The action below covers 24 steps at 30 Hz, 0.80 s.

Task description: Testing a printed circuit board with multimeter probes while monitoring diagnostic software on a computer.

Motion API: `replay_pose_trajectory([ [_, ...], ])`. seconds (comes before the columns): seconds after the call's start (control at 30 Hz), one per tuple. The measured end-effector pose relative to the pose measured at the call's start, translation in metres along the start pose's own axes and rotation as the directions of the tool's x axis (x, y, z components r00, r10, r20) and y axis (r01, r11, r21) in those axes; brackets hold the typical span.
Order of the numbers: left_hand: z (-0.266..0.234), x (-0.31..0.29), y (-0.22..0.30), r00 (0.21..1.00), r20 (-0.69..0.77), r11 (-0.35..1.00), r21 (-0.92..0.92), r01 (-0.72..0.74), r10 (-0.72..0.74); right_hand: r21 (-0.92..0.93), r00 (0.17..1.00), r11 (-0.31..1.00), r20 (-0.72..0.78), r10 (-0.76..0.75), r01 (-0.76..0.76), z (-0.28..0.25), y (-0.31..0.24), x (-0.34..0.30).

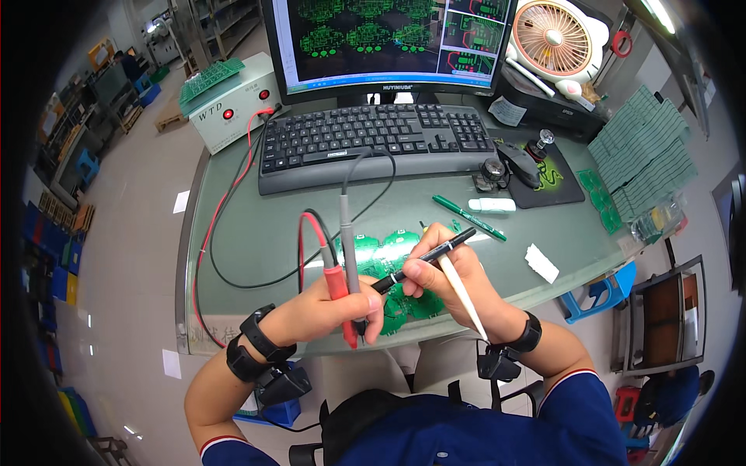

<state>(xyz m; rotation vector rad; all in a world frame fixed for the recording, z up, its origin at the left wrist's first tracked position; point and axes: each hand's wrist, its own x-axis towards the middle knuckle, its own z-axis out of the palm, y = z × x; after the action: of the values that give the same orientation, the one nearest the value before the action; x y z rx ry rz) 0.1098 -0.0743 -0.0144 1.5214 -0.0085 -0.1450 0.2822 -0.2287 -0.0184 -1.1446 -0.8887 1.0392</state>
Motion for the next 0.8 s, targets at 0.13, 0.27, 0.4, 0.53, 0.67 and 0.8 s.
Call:
replay_pose_trajectory([
  [0.13,0.004,0.005,-0.001,0.995,-0.074,0.998,-0.004,0.067,-0.067,-0.097,0.998,0.994,0.028,0.05,-0.047,-0.011,-0.003,0.01],
  [0.27,-0.018,0.007,-0.001,0.972,-0.128,0.979,0.078,-0.186,0.195,-0.497,0.982,0.863,-0.096,-0.163,0.095,-0.061,-0.037,0.048],
  [0.4,-0.035,-0.002,-0.001,0.966,-0.178,0.982,0.044,-0.182,0.187,-0.996,0.894,-0.04,-0.054,-0.444,-0.08,-0.11,-0.059,0.074],
  [0.53,-0.035,-0.003,-0.006,0.98,-0.158,0.993,0.015,-0.121,0.122,-0.75,0.916,0.625,-0.065,-0.396,0.217,-0.093,-0.051,0.043],
  [0.67,-0.041,-0.006,-0.023,0.99,-0.136,0.999,-0.025,-0.042,0.038,-0.583,0.988,0.798,0.092,-0.125,0.156,-0.043,-0.01,-0.02],
  [0.8,-0.04,-0.004,-0.024,0.992,-0.123,1.0,0.006,-0.004,0.005,-0.536,0.896,0.75,0.411,-0.169,0.388,-0.026,0.006,-0.025],
])
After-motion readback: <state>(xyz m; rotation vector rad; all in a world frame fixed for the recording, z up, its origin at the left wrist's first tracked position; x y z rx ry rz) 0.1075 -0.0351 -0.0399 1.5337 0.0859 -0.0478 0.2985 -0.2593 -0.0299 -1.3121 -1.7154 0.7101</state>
